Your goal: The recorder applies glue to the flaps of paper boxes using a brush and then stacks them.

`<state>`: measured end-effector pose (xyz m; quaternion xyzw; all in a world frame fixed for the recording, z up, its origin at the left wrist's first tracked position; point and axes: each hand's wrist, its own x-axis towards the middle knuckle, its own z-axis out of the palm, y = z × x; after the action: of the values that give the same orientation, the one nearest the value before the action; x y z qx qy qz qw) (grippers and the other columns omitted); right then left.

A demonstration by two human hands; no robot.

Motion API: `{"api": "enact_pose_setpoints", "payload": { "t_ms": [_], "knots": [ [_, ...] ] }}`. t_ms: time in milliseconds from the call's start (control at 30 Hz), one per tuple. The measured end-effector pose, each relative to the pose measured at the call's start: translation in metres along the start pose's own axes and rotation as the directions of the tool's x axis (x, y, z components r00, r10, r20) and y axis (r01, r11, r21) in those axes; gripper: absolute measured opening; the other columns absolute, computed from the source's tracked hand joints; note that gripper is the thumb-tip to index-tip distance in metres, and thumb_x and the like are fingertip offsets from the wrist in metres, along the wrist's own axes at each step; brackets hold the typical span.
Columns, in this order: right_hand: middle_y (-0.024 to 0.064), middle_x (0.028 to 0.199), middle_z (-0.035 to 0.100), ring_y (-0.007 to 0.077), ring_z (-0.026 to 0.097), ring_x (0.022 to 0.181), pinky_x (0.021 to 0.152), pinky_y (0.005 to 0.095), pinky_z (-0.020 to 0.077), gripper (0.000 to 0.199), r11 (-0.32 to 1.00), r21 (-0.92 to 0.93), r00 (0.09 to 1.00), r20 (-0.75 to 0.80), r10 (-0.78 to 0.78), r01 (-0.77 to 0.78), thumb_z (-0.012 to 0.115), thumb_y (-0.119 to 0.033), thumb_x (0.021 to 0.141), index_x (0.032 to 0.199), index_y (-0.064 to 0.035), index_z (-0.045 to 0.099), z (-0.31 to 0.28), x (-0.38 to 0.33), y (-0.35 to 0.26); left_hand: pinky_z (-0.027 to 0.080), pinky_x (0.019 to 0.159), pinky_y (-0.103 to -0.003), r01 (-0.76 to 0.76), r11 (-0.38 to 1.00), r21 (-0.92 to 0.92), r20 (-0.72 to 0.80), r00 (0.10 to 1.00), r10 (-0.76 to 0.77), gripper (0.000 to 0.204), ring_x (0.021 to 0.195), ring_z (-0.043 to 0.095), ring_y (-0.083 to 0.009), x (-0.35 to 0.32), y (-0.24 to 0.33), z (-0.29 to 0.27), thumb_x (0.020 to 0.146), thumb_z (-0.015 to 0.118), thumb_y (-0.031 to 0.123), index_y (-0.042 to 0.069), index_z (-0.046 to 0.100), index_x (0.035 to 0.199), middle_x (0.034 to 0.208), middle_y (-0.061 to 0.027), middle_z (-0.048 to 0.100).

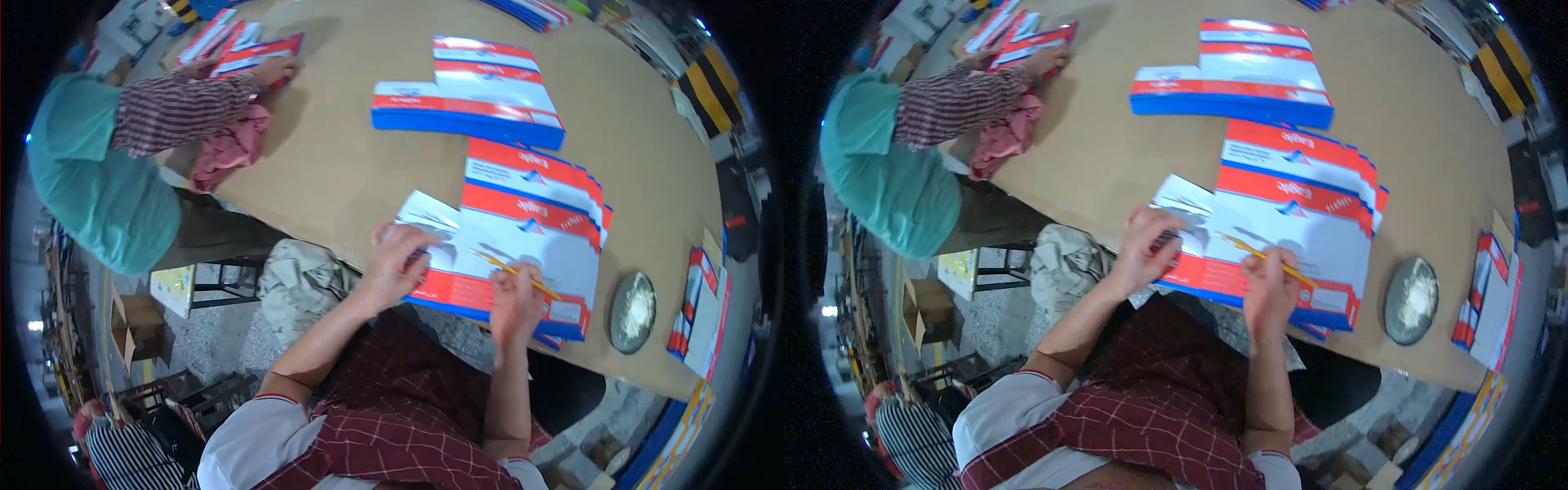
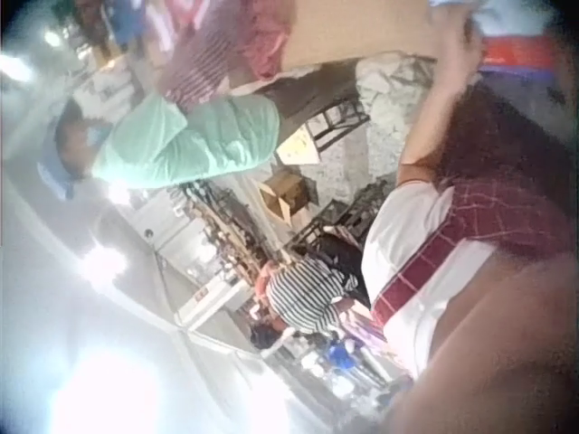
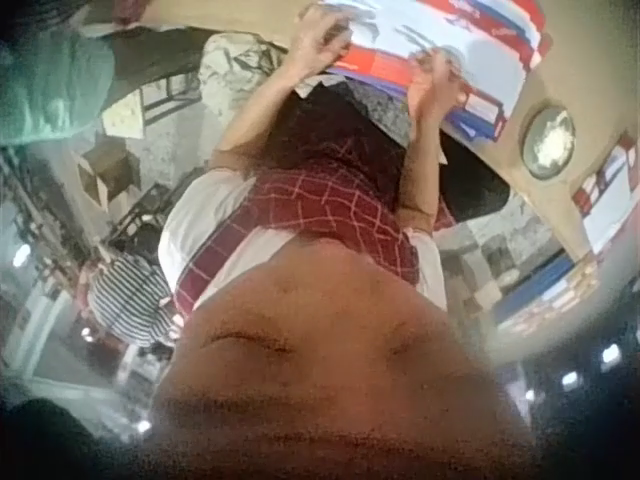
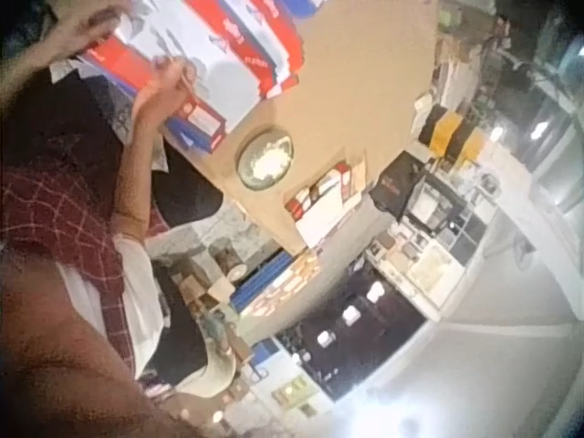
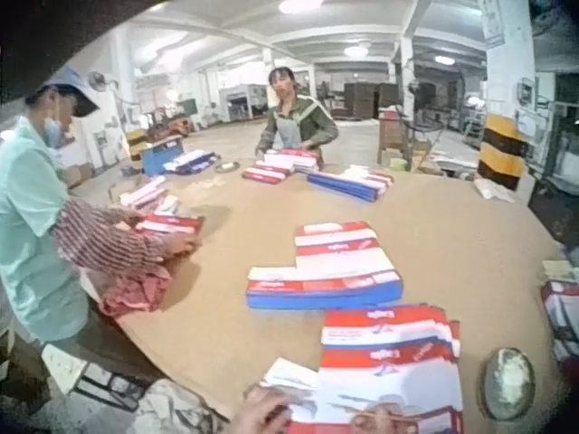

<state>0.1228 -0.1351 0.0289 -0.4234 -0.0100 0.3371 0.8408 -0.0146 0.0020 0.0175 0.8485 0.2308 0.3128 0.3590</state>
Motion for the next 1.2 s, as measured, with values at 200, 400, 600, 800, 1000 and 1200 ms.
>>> {"api": "enact_pose_setpoints", "payload": {
  "t_ms": [200, 400, 600, 800, 1000, 1200],
  "knots": [
    [0.009, 0.075, 0.058, 0.0119, 0.054, 0.066, 0.065, 0.0272, 0.0448, 0.007, 0.944, -0.291, 0.966, 0.243, -0.087, 0.158, 0.047, -0.011, 0.09, 0.088, -0.0036, 0.047, 0.0, -0.008, 0.005, 0.025, 0.092, -0.04, -0.052, 0.998, 0.041, -0.049, 0.997, 0.054, 0.022, 0.083, 0.053, -0.0181, -0.008, -0.009, -0.002, 0.058, 0.056, -0.008, 0.013, 0.055, 0.066, 0.074, 0.0002, 0.053],
    [0.0083, 0.072, 0.059, 0.0101, 0.054, 0.064, 0.064, 0.0244, 0.0446, 0.006, 0.794, -0.584, 0.965, 0.261, -0.013, 0.169, 0.048, -0.008, 0.087, 0.084, -0.0028, 0.045, 0.002, -0.017, 0.006, 0.026, 0.091, -0.041, -0.129, 0.979, 0.156, -0.053, 0.989, 0.139, 0.025, 0.083, 0.052, -0.0179, -0.012, -0.011, 0.001, 0.05, 0.056, -0.008, 0.013, 0.053, 0.062, 0.072, 0.0021, 0.052],
    [0.0058, 0.07, 0.057, 0.0079, 0.053, 0.062, 0.061, 0.0221, 0.0427, 0.007, 0.594, -0.747, 0.932, 0.363, -0.012, 0.299, 0.049, -0.007, 0.087, 0.081, -0.0039, 0.046, -0.008, -0.019, 0.008, 0.028, 0.088, -0.044, -0.147, 0.968, 0.202, -0.042, 0.986, 0.158, 0.025, 0.084, 0.052, -0.0191, -0.014, -0.01, 0.001, 0.049, 0.056, -0.008, 0.013, 0.052, 0.062, 0.073, 0.0016, 0.051],
    [0.0028, 0.067, 0.053, 0.0108, 0.05, 0.057, 0.054, 0.0242, 0.04, 0.009, 0.613, -0.701, 0.926, 0.342, -0.161, 0.365, 0.056, -0.01, 0.082, 0.078, -0.0038, 0.051, -0.001, -0.022, 0.014, 0.027, 0.09, -0.042, -0.162, 0.969, 0.188, -0.053, 0.983, 0.174, 0.028, 0.082, 0.052, -0.0198, -0.013, -0.012, 0.001, 0.048, 0.053, -0.011, 0.013, 0.054, 0.063, 0.071, 0.0009, 0.052],
    [0.0062, 0.066, 0.055, 0.0151, 0.053, 0.055, 0.051, 0.0264, 0.0414, 0.009, 0.586, -0.714, 0.92, 0.351, -0.175, 0.384, 0.057, -0.009, 0.081, 0.076, -0.0035, 0.051, -0.003, -0.024, 0.012, 0.027, 0.09, -0.042, -0.155, 0.97, 0.186, -0.046, 0.985, 0.166, 0.027, 0.083, 0.052, -0.0203, -0.013, -0.011, 0.0, 0.049, 0.052, -0.011, 0.012, 0.054, 0.063, 0.073, 0.0009, 0.052],
    [0.0073, 0.066, 0.056, 0.0161, 0.055, 0.056, 0.051, 0.0268, 0.0423, 0.008, 0.528, -0.73, 0.894, 0.423, -0.151, 0.435, 0.058, -0.007, 0.079, 0.076, -0.0031, 0.052, -0.002, -0.023, 0.008, 0.027, 0.09, -0.044, -0.164, 0.964, 0.21, -0.047, 0.983, 0.177, 0.026, 0.085, 0.052, -0.02, -0.012, -0.01, 0.0, 0.048, 0.057, -0.008, 0.012, 0.054, 0.063, 0.073, 0.0, 0.05]
  ]
}}
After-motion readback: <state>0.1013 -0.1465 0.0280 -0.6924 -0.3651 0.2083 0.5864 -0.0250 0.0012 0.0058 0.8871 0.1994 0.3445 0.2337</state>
